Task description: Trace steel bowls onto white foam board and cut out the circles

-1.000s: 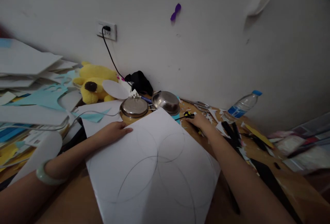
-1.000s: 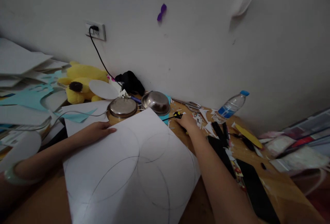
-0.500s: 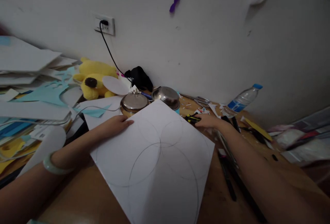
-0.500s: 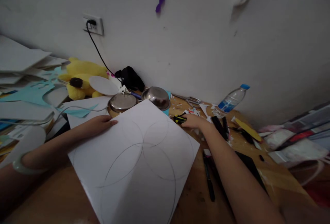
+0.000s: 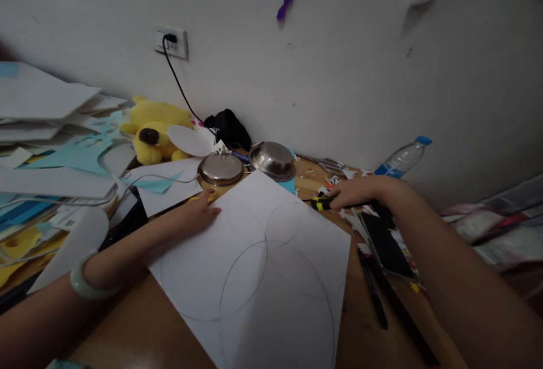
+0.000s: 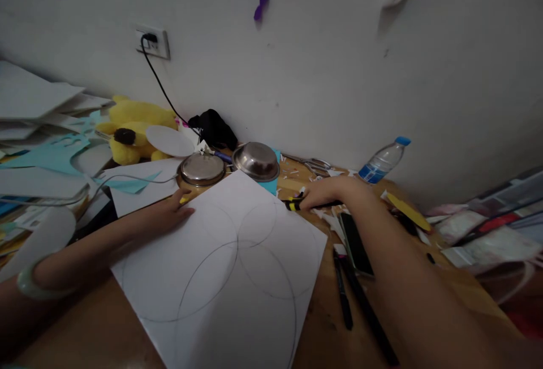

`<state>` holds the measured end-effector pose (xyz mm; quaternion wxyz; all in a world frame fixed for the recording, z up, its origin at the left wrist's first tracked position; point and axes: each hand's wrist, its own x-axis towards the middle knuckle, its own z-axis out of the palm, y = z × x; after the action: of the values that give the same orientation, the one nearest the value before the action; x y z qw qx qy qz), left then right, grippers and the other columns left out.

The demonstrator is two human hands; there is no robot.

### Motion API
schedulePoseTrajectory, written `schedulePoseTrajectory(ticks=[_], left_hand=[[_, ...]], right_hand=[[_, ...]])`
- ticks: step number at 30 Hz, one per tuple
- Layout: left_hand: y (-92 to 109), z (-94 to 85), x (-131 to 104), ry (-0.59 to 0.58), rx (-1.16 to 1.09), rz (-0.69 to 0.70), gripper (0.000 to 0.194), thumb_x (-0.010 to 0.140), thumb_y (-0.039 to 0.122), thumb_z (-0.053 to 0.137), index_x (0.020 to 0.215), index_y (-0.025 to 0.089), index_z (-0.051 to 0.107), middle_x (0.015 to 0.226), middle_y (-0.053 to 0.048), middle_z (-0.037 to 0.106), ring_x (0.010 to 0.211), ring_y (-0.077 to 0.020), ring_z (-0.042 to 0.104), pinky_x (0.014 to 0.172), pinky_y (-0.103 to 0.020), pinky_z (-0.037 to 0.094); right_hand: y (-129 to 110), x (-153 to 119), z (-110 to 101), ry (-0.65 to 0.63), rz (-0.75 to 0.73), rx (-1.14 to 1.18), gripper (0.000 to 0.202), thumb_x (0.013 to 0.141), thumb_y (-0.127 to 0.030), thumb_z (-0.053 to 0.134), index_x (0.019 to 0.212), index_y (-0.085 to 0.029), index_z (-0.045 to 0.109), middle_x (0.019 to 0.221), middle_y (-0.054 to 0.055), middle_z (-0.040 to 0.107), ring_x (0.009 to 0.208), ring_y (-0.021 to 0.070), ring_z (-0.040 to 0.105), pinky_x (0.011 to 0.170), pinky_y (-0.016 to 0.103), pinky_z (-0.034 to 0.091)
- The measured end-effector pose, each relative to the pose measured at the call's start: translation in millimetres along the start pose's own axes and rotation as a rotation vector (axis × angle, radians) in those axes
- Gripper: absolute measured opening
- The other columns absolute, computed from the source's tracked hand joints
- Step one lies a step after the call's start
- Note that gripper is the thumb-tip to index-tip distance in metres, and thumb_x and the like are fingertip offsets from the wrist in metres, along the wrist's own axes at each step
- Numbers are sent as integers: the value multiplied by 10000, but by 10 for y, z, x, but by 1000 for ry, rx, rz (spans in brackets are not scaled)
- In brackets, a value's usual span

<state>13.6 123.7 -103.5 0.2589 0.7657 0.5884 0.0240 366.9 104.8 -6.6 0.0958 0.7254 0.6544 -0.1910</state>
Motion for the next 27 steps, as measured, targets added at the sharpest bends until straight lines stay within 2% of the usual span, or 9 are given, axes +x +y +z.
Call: schedulePoseTrajectory(ticks=[2,3,6,9,11,13,17,23,27], left_hand=[[36,9,-56,-19,57,20,613,840,441,372,1334,82,312,1141,-208,601,1024,-312,599,873,-404,441],[59,19,-91,-28,84,36,598,844,445,375,1319,83,347,1108,-208,616,986,-319,614,853,-415,450],[152,90,-201,37,167,84,613,858,403,392,1372,85,290,1196,-232,548,1077,-363,550,902,-476,406],[266,227,-257,216,284,173,665,855,353,442,1433,160,176,1407,-209,330,1277,-386,330,1018,-517,261],[335,331,-235,259,365,280,650,844,382,477,1421,209,235,1438,-166,300,1302,-370,289,1044,-504,228],[391,419,-180,215,406,354,614,827,431,496,1383,230,329,1425,-151,336,1296,-369,299,1046,-523,214],[457,483,-93,108,357,301,545,808,455,514,1314,269,433,1448,-141,298,1328,-391,215,1019,-609,163],[421,398,-97,72,235,305,558,775,543,530,1282,318,474,1444,-96,309,1318,-370,227,1014,-566,223],[371,402,-77,115,196,342,571,757,547,549,1273,312,489,1416,-79,349,1294,-346,266,1026,-529,232]], right_hand=[[-40,-153,-44,-144,-60,104,147,715,-327,602,742,-190,645,506,-13,513,435,118,466,430,244,333],[-71,-220,-30,-159,-103,233,201,752,-377,569,829,-200,625,512,-24,503,425,111,451,415,237,328],[-241,-357,174,1,-250,785,318,771,-491,538,937,-220,524,554,-54,490,407,99,454,384,223,349],[-528,-395,522,106,-344,1310,398,722,-562,564,895,-218,462,677,-49,530,407,82,475,363,219,372],[-747,-385,743,154,-350,1599,435,689,-559,601,918,-219,453,703,-54,540,419,65,467,376,202,371],[-944,-358,922,136,-336,1804,436,668,-477,654,962,-220,460,695,-62,539,455,54,466,419,188,379],[-1177,-268,1188,97,-330,1894,368,596,-228,686,909,-197,494,702,-52,564,554,70,518,541,204,428],[-1247,-109,1516,383,-250,1729,290,721,-355,559,935,-196,445,666,-28,599,617,125,548,577,247,438],[-1274,-88,1674,439,-261,1687,331,756,-389,581,944,-229,360,647,-59,563,584,117,523,525,228,419]])
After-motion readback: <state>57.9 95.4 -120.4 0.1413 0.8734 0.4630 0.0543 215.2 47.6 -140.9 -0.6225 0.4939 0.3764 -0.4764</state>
